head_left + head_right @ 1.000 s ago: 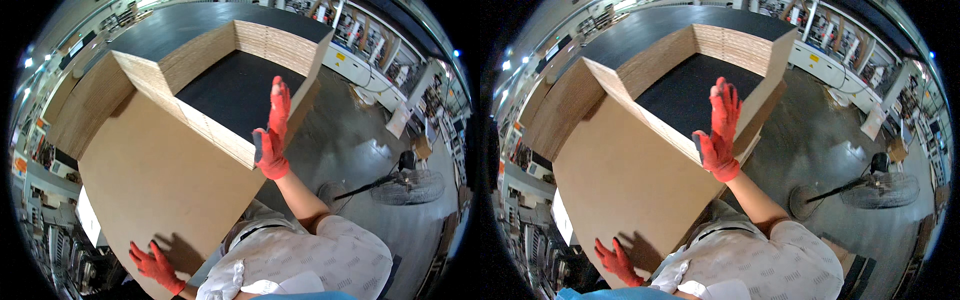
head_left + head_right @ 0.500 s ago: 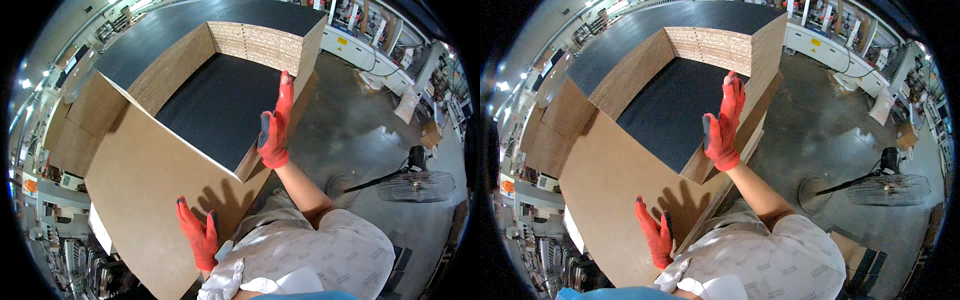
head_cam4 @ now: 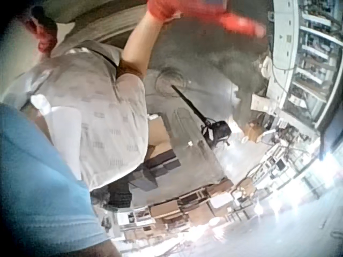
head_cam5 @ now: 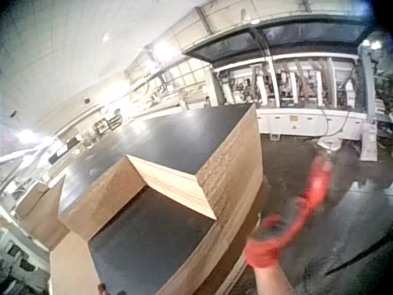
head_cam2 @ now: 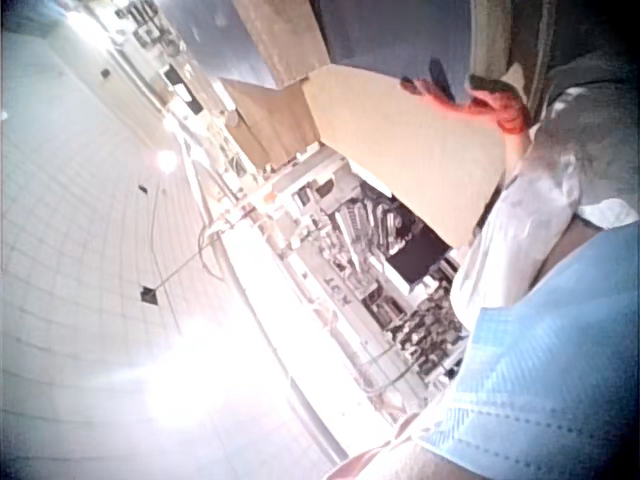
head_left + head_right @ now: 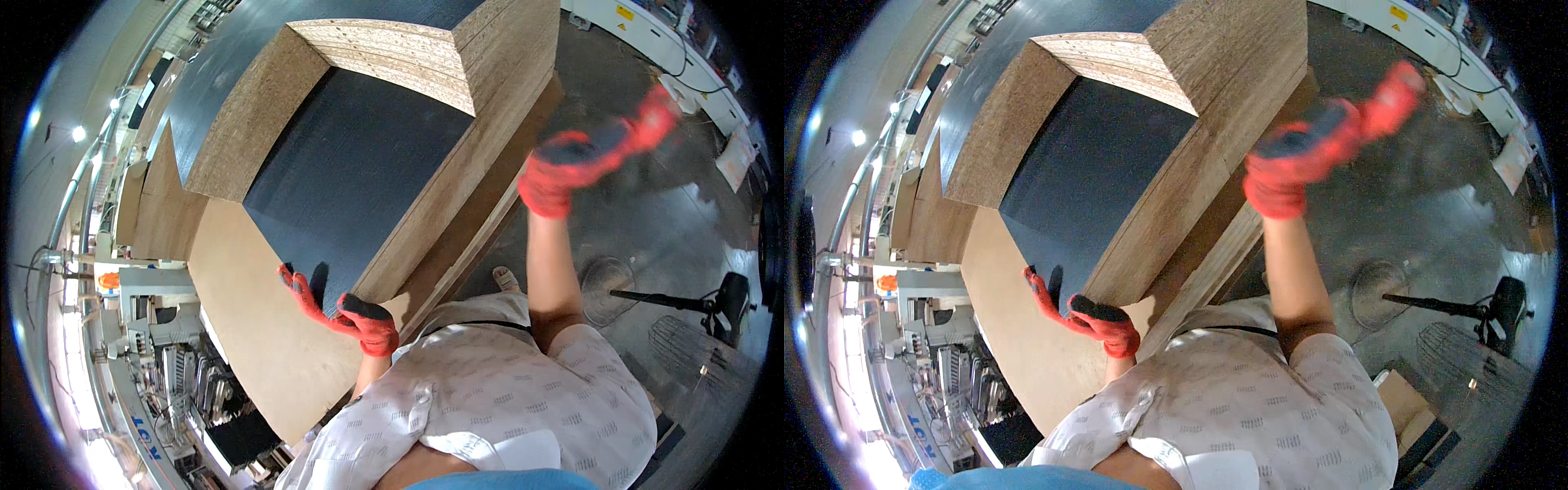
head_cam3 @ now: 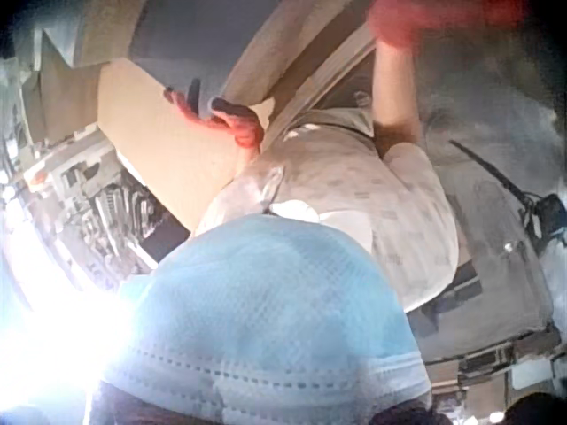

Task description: The person repeatedly picks up dark rectangular panels from a machine and stacks them into a cardboard box. The person wears red gloves and handles the panels one at a time, placing them into the box with protective cardboard dividers.

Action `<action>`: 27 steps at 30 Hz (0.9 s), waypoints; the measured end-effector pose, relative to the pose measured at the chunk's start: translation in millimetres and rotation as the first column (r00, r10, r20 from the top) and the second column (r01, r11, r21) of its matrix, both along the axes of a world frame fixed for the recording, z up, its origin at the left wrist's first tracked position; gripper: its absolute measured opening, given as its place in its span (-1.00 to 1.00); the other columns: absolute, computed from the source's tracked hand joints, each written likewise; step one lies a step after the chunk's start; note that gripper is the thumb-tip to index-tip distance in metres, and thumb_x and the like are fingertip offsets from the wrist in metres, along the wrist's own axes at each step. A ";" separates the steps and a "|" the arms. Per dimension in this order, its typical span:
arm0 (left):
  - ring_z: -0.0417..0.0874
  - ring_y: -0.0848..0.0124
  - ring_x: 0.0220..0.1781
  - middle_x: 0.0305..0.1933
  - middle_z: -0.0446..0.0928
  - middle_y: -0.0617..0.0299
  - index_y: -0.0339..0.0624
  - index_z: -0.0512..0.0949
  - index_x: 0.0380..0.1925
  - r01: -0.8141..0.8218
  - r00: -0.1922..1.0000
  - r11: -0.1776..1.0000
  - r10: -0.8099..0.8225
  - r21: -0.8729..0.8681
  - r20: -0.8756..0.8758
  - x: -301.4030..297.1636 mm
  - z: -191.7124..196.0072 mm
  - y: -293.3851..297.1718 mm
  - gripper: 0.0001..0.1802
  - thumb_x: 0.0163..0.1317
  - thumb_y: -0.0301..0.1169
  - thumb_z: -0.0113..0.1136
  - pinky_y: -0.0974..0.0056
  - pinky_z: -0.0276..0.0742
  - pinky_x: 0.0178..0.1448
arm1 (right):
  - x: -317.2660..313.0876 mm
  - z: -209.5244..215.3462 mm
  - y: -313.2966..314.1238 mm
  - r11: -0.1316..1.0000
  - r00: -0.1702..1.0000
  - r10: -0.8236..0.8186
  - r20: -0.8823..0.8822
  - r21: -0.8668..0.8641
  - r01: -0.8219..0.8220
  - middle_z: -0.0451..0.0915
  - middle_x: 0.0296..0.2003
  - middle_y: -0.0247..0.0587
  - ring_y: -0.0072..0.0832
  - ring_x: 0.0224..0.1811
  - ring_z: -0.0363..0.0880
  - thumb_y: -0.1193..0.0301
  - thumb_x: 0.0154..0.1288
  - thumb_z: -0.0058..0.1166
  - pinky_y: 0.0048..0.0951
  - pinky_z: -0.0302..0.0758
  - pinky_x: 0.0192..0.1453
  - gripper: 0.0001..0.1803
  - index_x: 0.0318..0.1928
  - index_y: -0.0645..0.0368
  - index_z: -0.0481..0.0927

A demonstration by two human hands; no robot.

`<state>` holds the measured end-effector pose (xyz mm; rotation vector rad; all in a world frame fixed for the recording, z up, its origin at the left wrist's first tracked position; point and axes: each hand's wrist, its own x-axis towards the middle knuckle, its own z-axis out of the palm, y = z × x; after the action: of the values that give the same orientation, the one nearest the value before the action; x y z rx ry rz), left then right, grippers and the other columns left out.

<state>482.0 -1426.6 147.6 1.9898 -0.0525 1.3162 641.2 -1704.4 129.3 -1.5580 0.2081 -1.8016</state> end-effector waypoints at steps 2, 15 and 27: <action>0.18 -0.09 0.60 0.58 0.14 -0.24 -0.31 0.24 0.43 -0.029 1.000 1.000 0.029 0.005 0.011 4.5 -1.7 -4.8 -0.22 0.53 0.13 -0.12 -0.05 0.25 0.49 | 27.3 37.3 24.9 0.983 0.985 0.170 -0.034 -0.064 -0.172 0.10 0.56 0.04 -0.08 0.60 0.10 0.37 0.56 -0.27 -0.11 0.00 0.62 -0.36 0.56 0.27 0.05; 0.32 -0.02 0.51 0.56 0.15 -0.35 -0.27 0.34 0.29 -0.177 0.983 0.981 0.172 -0.079 -0.058 4.9 -4.7 -6.2 -0.17 0.43 0.29 -0.05 0.15 0.41 0.28 | 21.7 43.0 38.5 0.721 0.707 0.640 0.301 0.086 -0.688 0.05 0.58 0.08 -0.07 0.60 0.10 0.07 0.62 -0.25 -0.02 -0.10 0.69 -0.23 0.60 0.26 -0.08; 0.07 -0.23 0.63 0.59 0.03 -0.42 -0.23 0.35 0.32 0.098 0.994 0.987 -0.091 -0.131 0.058 -4.1 -18.5 16.0 -0.23 0.35 0.12 0.22 -0.23 -0.07 0.61 | 26.6 12.3 46.1 0.557 0.589 0.796 0.140 0.212 -0.803 0.18 0.46 0.10 -0.03 0.46 0.24 0.08 0.58 -0.17 0.04 0.06 0.55 -0.35 0.44 0.26 0.11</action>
<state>477.9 -1410.7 129.1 1.8190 -0.0805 1.2770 667.8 -1658.3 141.6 -1.1389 -0.2634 -0.9965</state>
